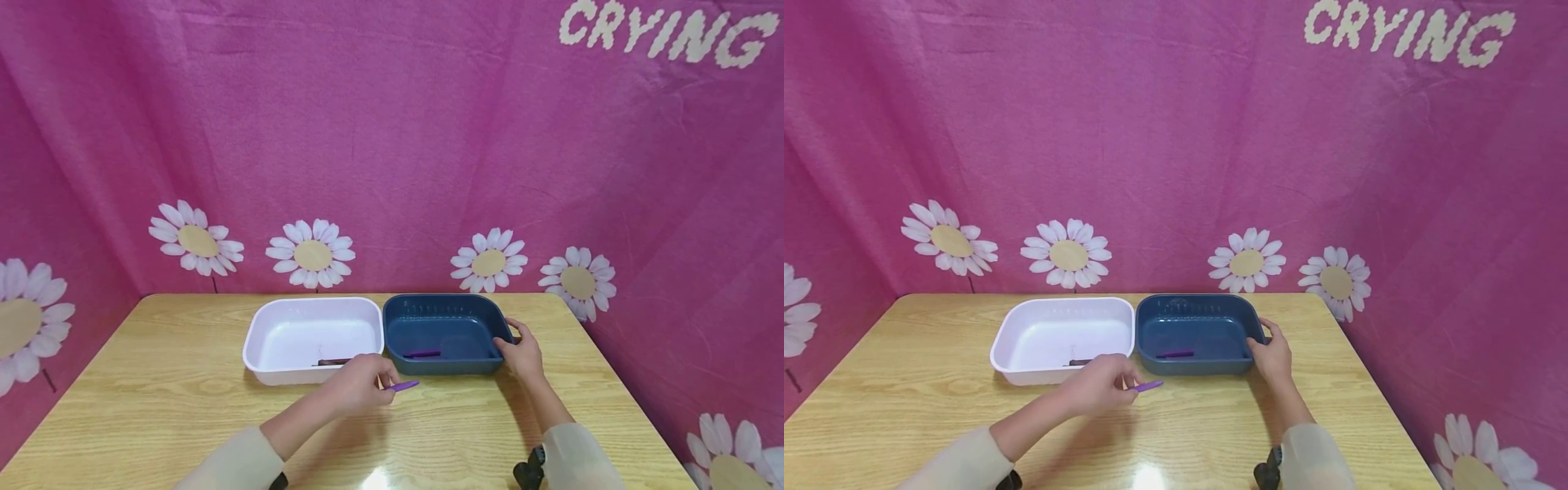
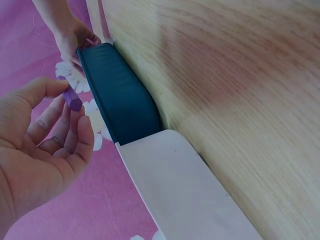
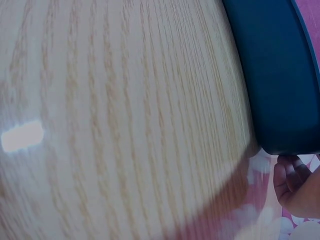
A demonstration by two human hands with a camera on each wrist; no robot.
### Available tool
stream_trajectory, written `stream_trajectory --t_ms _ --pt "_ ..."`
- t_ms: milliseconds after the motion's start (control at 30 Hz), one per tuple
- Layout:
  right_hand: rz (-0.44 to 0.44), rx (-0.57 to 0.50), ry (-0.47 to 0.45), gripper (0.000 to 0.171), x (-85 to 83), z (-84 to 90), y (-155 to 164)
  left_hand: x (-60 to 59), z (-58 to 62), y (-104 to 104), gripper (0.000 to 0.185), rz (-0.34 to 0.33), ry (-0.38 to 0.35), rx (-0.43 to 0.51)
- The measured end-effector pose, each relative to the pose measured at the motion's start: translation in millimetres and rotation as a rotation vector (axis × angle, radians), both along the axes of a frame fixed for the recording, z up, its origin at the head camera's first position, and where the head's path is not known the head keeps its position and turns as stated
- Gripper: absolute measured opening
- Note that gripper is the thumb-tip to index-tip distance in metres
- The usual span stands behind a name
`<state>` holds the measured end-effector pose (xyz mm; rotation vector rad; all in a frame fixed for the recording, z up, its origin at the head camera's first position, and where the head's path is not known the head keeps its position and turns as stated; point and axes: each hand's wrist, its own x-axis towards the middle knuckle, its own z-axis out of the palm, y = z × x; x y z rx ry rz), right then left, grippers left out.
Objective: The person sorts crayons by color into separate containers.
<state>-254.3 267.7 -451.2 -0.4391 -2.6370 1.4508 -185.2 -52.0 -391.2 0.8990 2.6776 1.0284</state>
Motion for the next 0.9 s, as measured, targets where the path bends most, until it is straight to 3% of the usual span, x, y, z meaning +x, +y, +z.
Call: stream_trajectory --t_ms 400,633,900 --pt "0.007 -0.002 0.000 0.055 1.2 0.6 0.0 -16.9 5.3 4.5 0.009 0.000 0.059 0.018" --pt "0.007 0.004 0.003 0.055 0.9 0.5 -1.0 -27.5 7.8 11.2 0.008 0.040 -0.005 0.044" --pt "0.004 -0.001 0.005 0.056 0.6 0.3 -0.7 -39.7 2.8 19.6 0.011 0.053 -0.010 0.107"
